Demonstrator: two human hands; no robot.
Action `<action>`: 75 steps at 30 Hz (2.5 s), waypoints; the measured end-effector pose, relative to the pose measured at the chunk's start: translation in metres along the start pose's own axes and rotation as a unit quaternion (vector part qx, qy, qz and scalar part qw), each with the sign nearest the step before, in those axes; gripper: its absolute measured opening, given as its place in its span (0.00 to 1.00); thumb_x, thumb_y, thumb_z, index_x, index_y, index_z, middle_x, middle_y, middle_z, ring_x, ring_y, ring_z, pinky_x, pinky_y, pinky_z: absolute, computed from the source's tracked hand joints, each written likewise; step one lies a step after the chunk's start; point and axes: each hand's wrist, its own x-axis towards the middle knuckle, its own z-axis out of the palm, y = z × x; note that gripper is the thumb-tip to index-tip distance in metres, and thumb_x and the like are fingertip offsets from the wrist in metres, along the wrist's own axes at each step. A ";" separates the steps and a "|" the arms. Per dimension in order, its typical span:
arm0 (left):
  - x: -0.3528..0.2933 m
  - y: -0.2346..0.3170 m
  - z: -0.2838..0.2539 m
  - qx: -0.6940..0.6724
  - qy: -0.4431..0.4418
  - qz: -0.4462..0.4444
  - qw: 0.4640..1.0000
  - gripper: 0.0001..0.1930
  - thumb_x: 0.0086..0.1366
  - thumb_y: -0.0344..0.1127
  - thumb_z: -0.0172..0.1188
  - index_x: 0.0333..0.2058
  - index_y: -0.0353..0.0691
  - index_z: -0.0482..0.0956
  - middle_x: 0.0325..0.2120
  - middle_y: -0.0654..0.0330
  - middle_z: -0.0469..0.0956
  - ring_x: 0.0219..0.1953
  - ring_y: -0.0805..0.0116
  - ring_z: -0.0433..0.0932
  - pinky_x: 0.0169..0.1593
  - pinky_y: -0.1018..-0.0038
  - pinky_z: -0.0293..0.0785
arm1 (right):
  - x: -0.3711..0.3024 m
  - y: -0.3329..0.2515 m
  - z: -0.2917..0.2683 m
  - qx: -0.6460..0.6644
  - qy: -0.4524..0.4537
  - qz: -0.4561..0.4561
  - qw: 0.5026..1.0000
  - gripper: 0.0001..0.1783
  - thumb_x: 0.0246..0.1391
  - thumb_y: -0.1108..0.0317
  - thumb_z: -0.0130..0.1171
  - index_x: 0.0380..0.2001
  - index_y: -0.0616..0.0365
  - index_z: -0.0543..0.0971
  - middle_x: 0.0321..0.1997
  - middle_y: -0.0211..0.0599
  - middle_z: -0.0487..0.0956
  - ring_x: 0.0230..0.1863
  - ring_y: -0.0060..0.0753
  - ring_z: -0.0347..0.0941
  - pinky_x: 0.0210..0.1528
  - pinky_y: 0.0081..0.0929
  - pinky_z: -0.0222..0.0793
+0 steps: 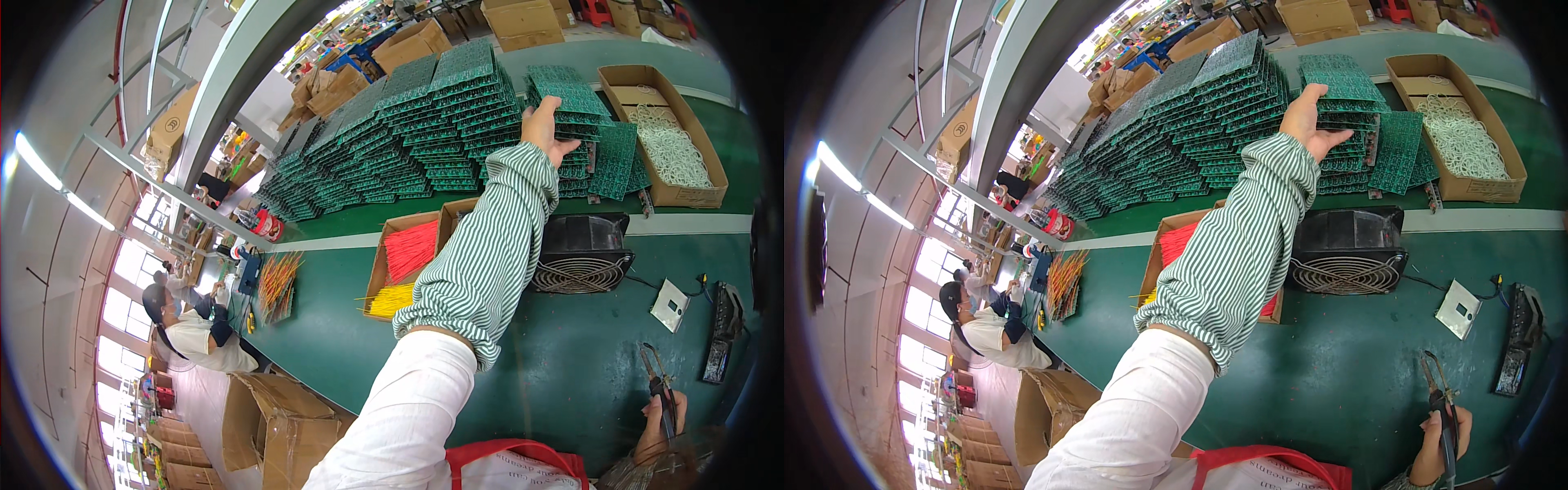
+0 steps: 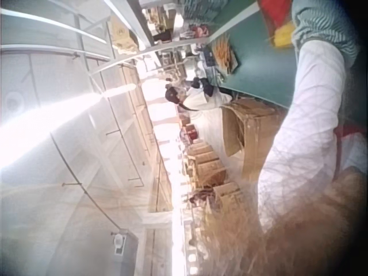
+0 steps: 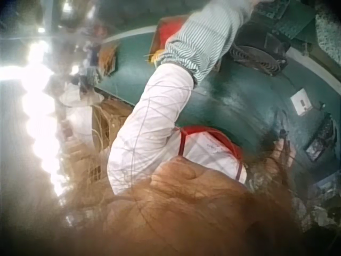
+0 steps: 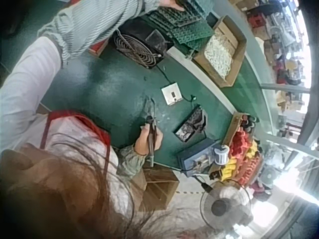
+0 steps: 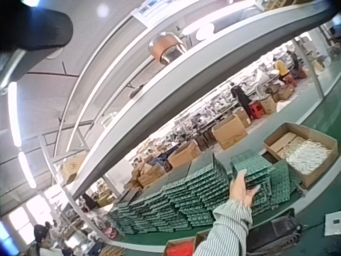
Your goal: The person solders wires onto a circuit board with a soldering iron. The person then moves the board aside, picks up a new circuit board from a stack, takes wires from a box, and solders them onto the board.
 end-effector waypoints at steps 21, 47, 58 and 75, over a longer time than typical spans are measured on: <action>-0.058 0.029 0.018 -0.123 -0.054 0.046 0.990 0.20 0.57 0.40 0.58 0.48 0.43 0.67 0.49 0.53 0.68 0.53 0.51 0.66 0.60 0.53 0.60 | 0.002 -0.032 0.018 0.030 0.050 -0.052 0.997 0.09 0.48 0.73 0.60 0.32 0.64 0.72 0.19 0.32 0.74 0.20 0.22 0.70 0.25 0.18 0.65; -0.406 -0.108 -0.091 -0.044 -0.038 -0.169 0.984 0.29 0.62 0.32 0.49 0.61 0.41 0.53 0.55 0.54 0.65 0.56 0.59 0.67 0.58 0.57 0.64 | -0.023 -0.039 0.009 0.099 0.086 -0.074 0.989 0.08 0.50 0.73 0.61 0.31 0.65 0.73 0.25 0.37 0.79 0.24 0.23 0.76 0.28 0.21 0.71; -0.422 -0.126 -0.086 0.176 -0.119 -0.238 0.948 0.27 0.69 0.38 0.45 0.62 0.46 0.44 0.60 0.53 0.56 0.58 0.56 0.64 0.57 0.54 0.65 | -0.049 -0.037 0.039 0.195 0.047 -0.061 0.978 0.14 0.53 0.70 0.61 0.39 0.65 0.70 0.34 0.39 0.79 0.32 0.25 0.78 0.35 0.23 0.73; -0.379 -0.108 -0.093 0.568 -0.203 -0.024 0.797 0.41 0.62 0.47 0.59 0.61 0.27 0.47 0.42 0.42 0.75 0.32 0.57 0.82 0.34 0.68 0.77 | -0.051 -0.031 0.087 0.186 -0.052 -0.074 0.978 0.23 0.60 0.59 0.54 0.50 0.63 0.61 0.52 0.49 0.71 0.55 0.38 0.71 0.54 0.34 0.69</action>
